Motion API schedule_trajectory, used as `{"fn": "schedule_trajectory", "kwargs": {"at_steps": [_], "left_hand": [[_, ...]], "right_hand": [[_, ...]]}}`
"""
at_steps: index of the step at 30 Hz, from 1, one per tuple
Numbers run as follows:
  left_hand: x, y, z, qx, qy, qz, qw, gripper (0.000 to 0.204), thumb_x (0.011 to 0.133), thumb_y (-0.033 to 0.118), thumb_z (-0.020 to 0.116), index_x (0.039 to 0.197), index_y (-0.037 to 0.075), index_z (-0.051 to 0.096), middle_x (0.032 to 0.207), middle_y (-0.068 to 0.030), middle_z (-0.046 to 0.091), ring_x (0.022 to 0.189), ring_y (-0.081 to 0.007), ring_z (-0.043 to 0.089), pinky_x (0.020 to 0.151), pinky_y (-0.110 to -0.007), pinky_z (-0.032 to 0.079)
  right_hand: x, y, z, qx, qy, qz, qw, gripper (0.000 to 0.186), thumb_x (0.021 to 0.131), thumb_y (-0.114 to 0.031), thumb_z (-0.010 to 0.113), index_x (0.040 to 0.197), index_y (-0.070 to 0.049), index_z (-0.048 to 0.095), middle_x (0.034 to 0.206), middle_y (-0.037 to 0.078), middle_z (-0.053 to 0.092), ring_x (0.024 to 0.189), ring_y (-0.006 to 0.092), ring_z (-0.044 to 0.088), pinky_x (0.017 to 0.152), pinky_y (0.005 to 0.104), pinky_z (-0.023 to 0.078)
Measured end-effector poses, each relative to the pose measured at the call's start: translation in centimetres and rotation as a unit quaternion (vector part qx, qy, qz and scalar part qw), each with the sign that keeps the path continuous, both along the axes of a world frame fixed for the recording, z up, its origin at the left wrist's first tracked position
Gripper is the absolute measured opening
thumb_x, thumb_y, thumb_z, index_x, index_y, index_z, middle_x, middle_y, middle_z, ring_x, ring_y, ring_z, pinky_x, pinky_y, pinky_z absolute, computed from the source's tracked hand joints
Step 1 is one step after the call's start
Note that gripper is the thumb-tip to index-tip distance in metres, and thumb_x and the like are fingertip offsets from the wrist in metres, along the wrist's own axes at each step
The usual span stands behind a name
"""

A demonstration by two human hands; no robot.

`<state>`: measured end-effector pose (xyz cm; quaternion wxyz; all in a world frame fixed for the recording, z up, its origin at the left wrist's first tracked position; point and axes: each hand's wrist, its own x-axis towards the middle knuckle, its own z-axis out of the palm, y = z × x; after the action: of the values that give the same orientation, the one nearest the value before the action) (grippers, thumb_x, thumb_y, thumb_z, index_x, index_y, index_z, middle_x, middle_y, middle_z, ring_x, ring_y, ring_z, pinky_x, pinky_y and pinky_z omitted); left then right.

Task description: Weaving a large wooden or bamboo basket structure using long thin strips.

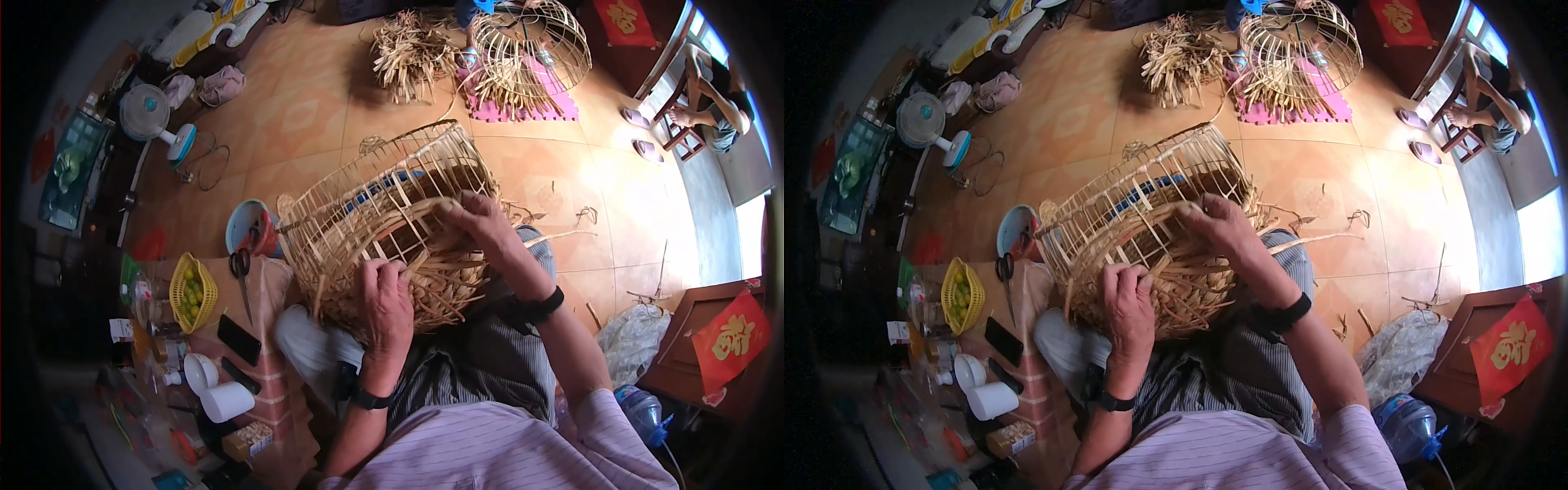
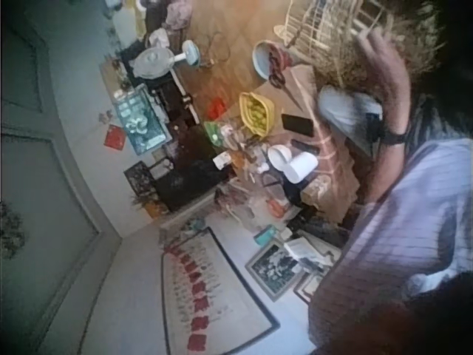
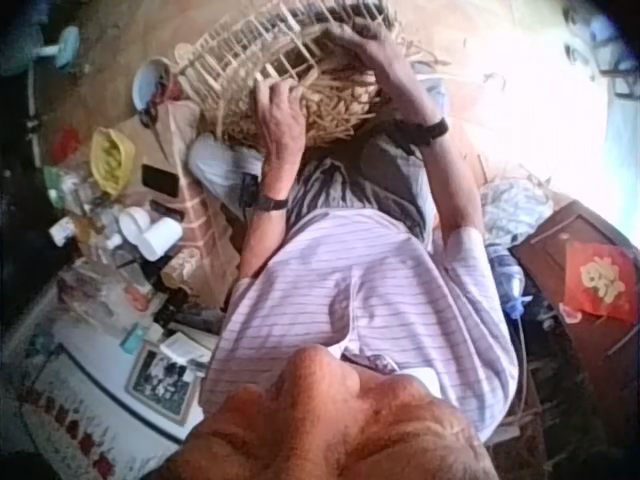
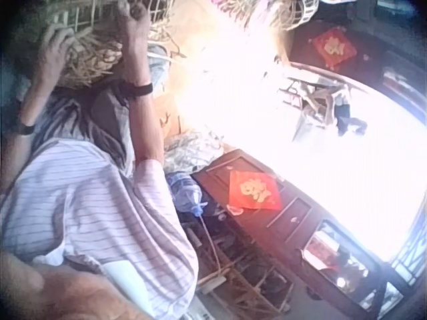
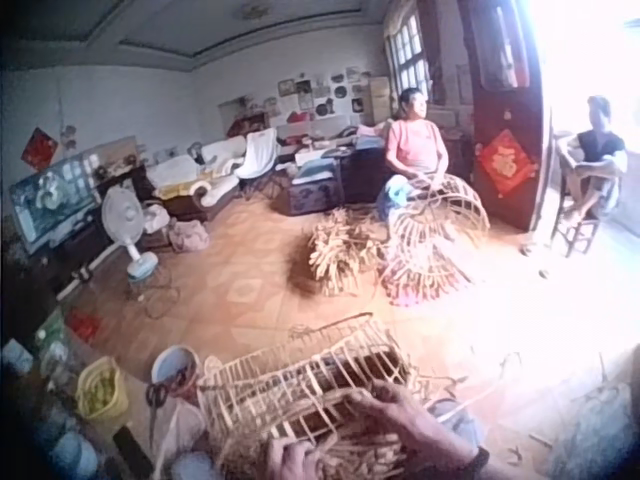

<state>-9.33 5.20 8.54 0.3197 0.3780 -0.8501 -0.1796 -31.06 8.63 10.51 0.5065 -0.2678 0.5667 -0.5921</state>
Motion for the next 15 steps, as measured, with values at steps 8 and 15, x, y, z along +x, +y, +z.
{"fn": "schedule_trajectory", "kwargs": {"at_steps": [8, 15], "left_hand": [[-0.5, -0.7, 1.9, 0.141, 0.064, 0.033, 0.987, 0.042, 0.086, -0.003, 0.078, 0.123, 0.004, 0.061, 0.105, -0.0109, 0.058, 0.082, -0.0241, 0.064, 0.075, -0.039, 0.053], [-0.4, -1.3, 3.7, -0.037, -0.076, 0.007, 0.996, 0.053, 0.077, 0.01, 0.084, 0.127, 0.011, 0.067, 0.116, -0.0093, 0.062, 0.109, -0.0329, 0.061, 0.099, -0.047, 0.047]], "right_hand": [[1.5, 1.9, 0.9, 0.114, 0.481, 0.163, 0.854, 0.051, 0.099, -0.048, 0.071, 0.101, 0.003, 0.072, 0.07, 0.004, 0.068, 0.064, 0.0158, 0.066, 0.059, 0.0364, 0.052], [-0.5, 4.4, -2.2, 0.013, -0.102, -0.048, 0.994, 0.041, 0.108, -0.044, 0.058, 0.103, -0.005, 0.068, 0.08, 0.004, 0.072, 0.06, 0.01, 0.062, 0.052, 0.0233, 0.05]]}}
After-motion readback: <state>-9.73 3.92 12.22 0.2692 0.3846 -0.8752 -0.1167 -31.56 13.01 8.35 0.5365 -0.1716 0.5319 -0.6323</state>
